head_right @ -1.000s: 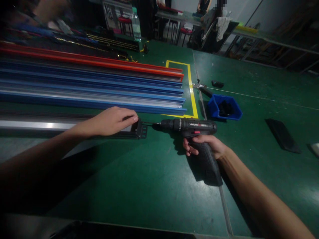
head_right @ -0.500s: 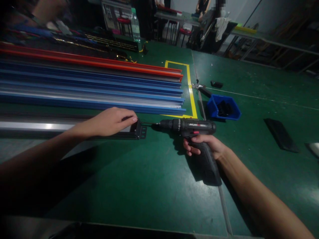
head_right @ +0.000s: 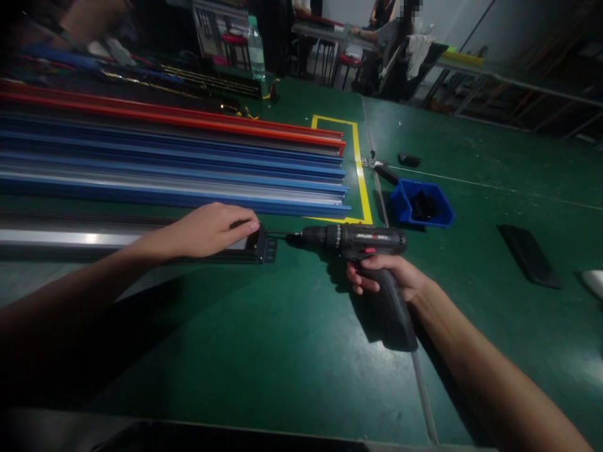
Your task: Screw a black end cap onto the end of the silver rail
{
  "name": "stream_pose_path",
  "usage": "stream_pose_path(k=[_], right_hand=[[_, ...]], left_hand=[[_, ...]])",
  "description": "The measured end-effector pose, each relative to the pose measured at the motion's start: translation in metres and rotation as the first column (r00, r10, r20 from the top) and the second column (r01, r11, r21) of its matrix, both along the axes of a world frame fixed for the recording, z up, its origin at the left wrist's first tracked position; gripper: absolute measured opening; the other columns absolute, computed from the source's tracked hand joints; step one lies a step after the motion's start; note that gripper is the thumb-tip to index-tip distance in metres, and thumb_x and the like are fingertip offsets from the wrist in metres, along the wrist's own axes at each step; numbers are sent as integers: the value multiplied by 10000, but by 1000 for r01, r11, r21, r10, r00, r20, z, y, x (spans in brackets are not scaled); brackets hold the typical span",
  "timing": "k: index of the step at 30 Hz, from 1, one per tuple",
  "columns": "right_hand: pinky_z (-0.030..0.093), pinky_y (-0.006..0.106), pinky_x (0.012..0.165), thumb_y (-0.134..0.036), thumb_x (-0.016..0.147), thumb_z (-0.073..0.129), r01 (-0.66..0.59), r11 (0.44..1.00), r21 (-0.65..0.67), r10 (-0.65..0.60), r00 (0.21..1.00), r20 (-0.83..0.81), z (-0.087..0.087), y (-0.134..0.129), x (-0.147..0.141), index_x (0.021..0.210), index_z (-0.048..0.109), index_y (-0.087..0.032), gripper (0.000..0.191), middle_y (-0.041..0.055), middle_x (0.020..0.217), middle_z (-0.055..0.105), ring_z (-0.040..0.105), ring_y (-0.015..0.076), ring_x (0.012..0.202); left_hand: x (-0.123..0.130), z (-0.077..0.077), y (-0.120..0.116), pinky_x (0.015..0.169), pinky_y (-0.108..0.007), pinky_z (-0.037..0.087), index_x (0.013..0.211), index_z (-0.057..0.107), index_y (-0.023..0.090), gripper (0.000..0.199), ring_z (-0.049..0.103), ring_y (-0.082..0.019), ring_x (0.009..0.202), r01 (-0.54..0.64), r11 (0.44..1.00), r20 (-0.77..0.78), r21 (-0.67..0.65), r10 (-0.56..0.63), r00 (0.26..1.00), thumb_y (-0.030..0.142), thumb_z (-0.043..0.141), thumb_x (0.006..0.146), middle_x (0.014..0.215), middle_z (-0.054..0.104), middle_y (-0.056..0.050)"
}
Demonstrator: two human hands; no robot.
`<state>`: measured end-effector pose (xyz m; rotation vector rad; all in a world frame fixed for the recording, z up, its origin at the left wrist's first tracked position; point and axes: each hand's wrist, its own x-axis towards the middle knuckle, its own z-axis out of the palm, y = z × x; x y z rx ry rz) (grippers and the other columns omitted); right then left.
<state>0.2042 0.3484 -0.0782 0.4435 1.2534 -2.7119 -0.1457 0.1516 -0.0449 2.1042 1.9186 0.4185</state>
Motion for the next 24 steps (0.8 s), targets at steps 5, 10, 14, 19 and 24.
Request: stream_pose_path(k=[5,10,14,19,24], right_hand=[[570,278,784,-227,928,643,-23,1000,1,23,1000,-15,-1,1,-1,1067,738,-14,271,77,837,663,547,73,572],[573,280,785,-229,933,618,-28,1000,4,28,999,-26,2,-1,-3,1049,742,-23,267,89,877,672,541,77,586],[565,285,790,-230,935,616,-28,999,17,29,999,-26,2,-1,-2,1056,734,-18,271,90,879,670,540,80,593],[562,287,798,-233,940,637,-41,999,-8,41,999,-19,0,1,0,1066,731,-23,262,80,871,660,566,85,605],[576,299,794,-224,944,636,-23,1000,5,23,999,-42,-2,2,0,1084,732,-29,259,104,930,693,572,77,588]], left_hand=[[1,1,0,725,-304,410,1004,707,202,485,652,-196,844,-7,1000,0,-3,7,1000,514,339,1059,965,736,-41],[0,0,0,727,-306,414,987,690,204,504,651,-199,843,-4,1000,-8,-5,4,1000,525,310,1067,968,734,-42],[-2,-2,-1,753,-315,436,1003,677,188,528,655,-207,851,0,1000,-21,6,0,1000,476,242,1081,952,723,-60],[-1,-1,-1,800,-331,461,1044,684,183,514,666,-219,896,-31,1000,6,-4,31,1000,452,247,1078,987,728,-73],[2,2,-2,800,-338,467,1043,688,184,504,667,-217,889,-69,997,50,-20,70,996,437,254,1078,974,730,-68]])
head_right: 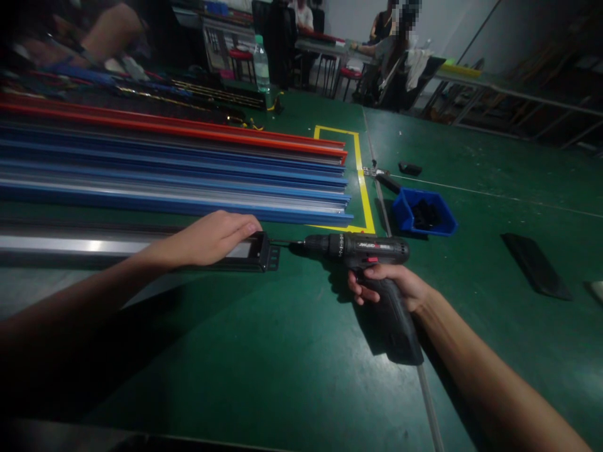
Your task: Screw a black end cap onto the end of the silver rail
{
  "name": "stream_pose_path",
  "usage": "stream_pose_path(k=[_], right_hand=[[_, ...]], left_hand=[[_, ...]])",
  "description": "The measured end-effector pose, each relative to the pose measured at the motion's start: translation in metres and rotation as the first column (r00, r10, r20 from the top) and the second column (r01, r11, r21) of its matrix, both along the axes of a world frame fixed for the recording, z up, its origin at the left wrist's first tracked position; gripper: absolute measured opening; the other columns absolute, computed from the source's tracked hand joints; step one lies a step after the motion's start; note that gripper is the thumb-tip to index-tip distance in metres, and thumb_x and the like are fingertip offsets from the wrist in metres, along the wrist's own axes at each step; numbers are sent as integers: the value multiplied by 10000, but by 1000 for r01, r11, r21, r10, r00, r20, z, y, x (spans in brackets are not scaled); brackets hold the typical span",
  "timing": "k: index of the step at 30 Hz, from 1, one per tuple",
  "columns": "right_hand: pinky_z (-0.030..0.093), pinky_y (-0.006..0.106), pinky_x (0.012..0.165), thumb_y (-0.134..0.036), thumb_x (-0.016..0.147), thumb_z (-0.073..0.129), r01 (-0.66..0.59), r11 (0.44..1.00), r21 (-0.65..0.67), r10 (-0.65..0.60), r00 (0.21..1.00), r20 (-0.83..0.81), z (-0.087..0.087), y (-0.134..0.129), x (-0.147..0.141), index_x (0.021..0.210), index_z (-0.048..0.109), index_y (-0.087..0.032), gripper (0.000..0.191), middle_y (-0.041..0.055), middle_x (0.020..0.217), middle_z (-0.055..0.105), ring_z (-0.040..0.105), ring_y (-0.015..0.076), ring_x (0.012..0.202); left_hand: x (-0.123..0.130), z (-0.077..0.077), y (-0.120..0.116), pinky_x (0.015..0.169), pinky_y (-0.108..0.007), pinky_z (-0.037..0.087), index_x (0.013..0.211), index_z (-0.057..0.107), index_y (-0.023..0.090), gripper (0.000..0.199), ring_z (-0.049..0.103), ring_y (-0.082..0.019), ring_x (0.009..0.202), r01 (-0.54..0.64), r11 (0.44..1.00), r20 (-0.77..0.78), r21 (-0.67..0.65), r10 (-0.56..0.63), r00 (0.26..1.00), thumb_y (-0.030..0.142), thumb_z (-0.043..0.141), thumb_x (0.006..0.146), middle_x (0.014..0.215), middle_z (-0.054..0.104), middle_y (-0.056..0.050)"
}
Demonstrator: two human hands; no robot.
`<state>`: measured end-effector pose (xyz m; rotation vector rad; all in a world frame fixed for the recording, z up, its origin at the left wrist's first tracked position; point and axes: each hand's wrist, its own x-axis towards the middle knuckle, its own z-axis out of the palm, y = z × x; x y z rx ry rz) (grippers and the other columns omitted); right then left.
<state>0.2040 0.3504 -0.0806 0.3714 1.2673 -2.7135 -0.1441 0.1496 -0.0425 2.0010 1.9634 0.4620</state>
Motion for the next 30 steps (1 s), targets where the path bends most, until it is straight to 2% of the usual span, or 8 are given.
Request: stream_pose_path(k=[8,30], right_hand=[[580,303,788,-226,935,646,19,1000,-9,-19,1000,2,-3,0,1,1090,737,-33,264,109,922,697,581,83,586],[579,294,751,-225,929,647,48,999,15,-49,998,34,-2,-1,2,1040,758,-49,236,84,861,689,492,64,520]], left_hand=[[1,1,0,802,-341,480,1068,687,182,487,681,-219,907,-2,1000,-25,-8,2,1000,418,261,1079,1003,738,-73],[-1,-2,1,806,-352,482,1089,681,173,500,678,-224,902,29,1000,-64,-6,-30,998,416,244,1086,1006,736,-83]])
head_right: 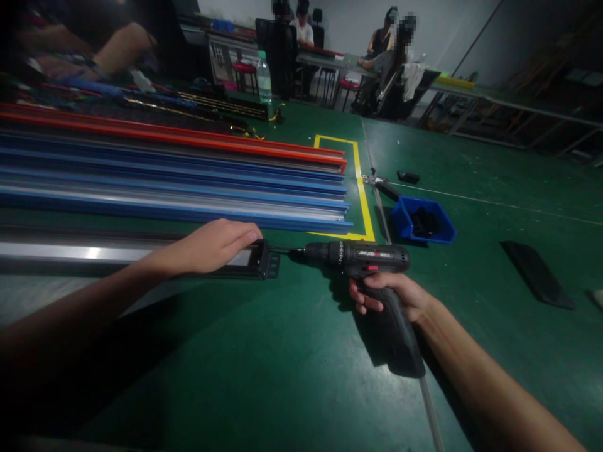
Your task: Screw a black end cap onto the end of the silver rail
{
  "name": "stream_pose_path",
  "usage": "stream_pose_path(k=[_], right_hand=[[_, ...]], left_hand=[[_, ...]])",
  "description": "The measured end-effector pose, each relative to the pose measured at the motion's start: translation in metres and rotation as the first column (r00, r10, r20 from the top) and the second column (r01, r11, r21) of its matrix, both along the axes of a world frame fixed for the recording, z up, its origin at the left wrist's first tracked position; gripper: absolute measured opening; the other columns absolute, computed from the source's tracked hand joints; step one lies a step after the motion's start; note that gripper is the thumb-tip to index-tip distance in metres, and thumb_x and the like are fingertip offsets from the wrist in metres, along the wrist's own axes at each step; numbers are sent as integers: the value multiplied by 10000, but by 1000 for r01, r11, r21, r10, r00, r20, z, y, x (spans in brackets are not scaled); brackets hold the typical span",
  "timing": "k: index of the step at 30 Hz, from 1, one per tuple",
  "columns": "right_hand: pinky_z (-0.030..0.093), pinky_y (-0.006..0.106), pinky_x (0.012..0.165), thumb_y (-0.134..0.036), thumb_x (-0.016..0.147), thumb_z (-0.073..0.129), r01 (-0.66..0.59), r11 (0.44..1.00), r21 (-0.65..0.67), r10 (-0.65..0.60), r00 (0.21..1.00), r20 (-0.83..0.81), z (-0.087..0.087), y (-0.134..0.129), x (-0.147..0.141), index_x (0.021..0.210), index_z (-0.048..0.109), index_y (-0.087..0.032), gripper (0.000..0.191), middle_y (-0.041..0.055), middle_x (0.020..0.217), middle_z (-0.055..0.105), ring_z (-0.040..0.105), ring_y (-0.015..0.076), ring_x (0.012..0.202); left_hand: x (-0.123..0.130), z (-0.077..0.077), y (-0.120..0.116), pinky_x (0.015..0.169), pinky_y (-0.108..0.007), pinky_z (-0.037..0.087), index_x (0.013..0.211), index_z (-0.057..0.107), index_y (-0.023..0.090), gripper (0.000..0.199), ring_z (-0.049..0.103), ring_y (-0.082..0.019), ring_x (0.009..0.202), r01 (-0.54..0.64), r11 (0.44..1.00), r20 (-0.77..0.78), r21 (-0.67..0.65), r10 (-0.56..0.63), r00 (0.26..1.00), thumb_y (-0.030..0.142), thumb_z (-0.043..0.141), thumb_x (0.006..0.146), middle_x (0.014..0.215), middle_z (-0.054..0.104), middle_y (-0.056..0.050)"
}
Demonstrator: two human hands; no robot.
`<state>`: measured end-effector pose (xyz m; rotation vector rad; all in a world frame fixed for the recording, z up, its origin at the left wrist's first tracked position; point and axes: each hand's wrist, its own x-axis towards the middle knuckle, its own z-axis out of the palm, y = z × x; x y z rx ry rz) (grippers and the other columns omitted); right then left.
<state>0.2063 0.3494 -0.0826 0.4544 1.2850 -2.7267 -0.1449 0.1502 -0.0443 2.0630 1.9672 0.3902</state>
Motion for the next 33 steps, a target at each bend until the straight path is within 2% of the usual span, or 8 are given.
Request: stream_pose_path(k=[33], right_hand=[[580,271,741,-200,928,654,15,1000,-22,-15,1000,2,2,-1,0,1020,755,-25,222,84,826,682,513,53,524]], left_hand=[[-1,-2,1,786,-346,443,1058,671,176,487,658,-217,870,-8,1000,0,-6,8,1000,424,252,1086,986,725,-76]])
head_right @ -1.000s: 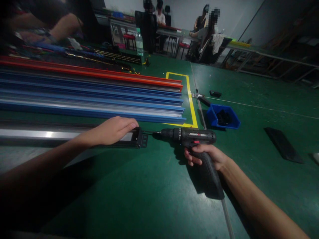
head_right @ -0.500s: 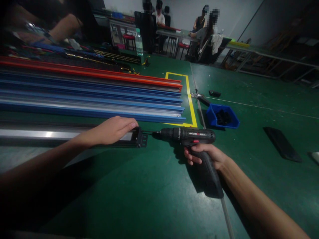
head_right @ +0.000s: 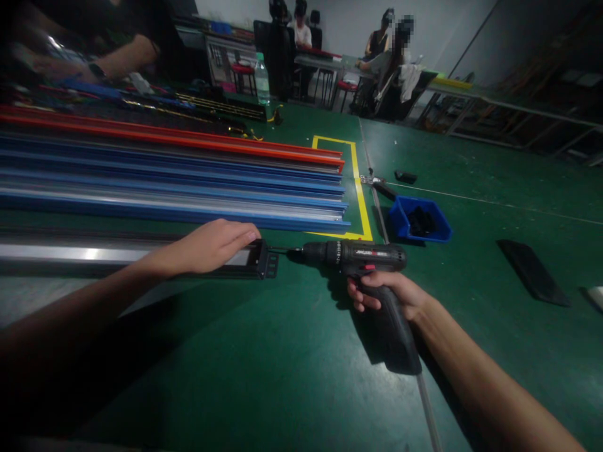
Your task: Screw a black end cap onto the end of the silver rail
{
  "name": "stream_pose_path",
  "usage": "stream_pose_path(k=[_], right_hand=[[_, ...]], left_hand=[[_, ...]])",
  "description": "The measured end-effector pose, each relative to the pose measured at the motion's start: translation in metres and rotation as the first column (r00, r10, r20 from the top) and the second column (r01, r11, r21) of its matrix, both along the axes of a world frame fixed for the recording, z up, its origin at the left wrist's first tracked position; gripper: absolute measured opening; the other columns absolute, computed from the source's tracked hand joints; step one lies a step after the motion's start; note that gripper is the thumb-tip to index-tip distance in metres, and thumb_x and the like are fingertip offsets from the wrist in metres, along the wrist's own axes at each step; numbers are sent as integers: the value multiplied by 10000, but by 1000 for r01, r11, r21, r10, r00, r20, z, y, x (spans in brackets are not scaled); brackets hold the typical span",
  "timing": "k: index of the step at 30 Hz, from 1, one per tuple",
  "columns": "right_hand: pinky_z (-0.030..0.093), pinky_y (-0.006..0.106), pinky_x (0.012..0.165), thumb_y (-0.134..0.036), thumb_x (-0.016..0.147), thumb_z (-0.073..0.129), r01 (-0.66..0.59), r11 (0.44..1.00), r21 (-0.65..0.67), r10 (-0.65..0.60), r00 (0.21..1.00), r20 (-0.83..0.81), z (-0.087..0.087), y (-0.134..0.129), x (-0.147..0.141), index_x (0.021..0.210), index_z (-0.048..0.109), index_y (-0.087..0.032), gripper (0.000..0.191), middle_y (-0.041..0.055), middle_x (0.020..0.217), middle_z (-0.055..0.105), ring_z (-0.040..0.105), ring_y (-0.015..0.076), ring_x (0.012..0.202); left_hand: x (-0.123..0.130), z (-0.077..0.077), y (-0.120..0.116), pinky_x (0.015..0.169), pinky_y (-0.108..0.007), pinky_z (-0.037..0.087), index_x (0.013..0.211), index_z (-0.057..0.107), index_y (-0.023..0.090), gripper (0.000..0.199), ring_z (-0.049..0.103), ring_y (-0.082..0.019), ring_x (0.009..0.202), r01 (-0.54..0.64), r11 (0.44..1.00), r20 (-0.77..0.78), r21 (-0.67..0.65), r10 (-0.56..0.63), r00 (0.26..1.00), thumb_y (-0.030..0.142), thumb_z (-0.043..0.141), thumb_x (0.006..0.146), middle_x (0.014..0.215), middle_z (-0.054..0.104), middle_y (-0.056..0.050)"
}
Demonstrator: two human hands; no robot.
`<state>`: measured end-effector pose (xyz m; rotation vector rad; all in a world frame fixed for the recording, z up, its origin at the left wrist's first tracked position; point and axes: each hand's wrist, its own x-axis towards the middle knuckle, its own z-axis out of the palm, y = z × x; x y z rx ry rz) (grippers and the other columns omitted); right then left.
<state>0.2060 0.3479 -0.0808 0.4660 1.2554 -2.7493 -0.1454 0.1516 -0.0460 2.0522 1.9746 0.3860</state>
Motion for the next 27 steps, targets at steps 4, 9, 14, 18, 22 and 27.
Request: stream_pose_path(k=[4,9,14,18,22,27], right_hand=[[582,278,756,-201,934,649,-14,1000,-10,14,1000,-12,-1,0,0,1042,754,-29,229,90,857,692,527,54,532],[585,294,800,-210,937,640,-40,999,-1,40,999,-25,-1,1,-1,1075,744,-7,267,93,868,692,561,65,567],[588,312,813,-200,945,627,-34,999,-5,33,998,-54,-1,1,-1,1098,740,-18,263,106,929,700,590,74,598],[586,322,818,-200,946,625,-28,1000,-3,28,998,-55,-2,1,-1,1099,737,-13,266,122,952,702,603,83,615],[585,317,816,-210,936,635,-25,999,21,26,999,-45,0,0,-3,1083,737,-1,276,117,917,694,596,85,612],[587,315,815,-225,933,638,-30,999,21,30,999,-45,0,0,-3,1079,738,-3,283,108,907,693,587,84,612]], left_hand=[[0,0,-1,794,-349,439,1058,668,178,483,657,-218,874,-3,1000,5,-7,3,1000,425,253,1085,986,721,-72],[0,1,-2,771,-337,438,1025,667,184,481,652,-211,854,-13,1000,26,-6,14,1000,434,260,1084,950,714,-63],[0,1,-1,770,-331,438,1023,672,183,475,655,-207,851,-2,1000,14,14,2,1000,428,270,1084,947,718,-63],[1,1,-1,748,-320,432,1007,670,185,477,653,-204,830,5,1000,3,22,-5,1000,435,271,1084,931,716,-59],[1,2,-1,745,-319,425,999,666,185,472,649,-202,830,14,1000,3,20,-14,1000,432,272,1083,942,718,-59],[3,7,-2,737,-314,426,1034,689,198,457,656,-196,836,30,1000,23,1,-30,999,486,336,1062,974,732,-51]])
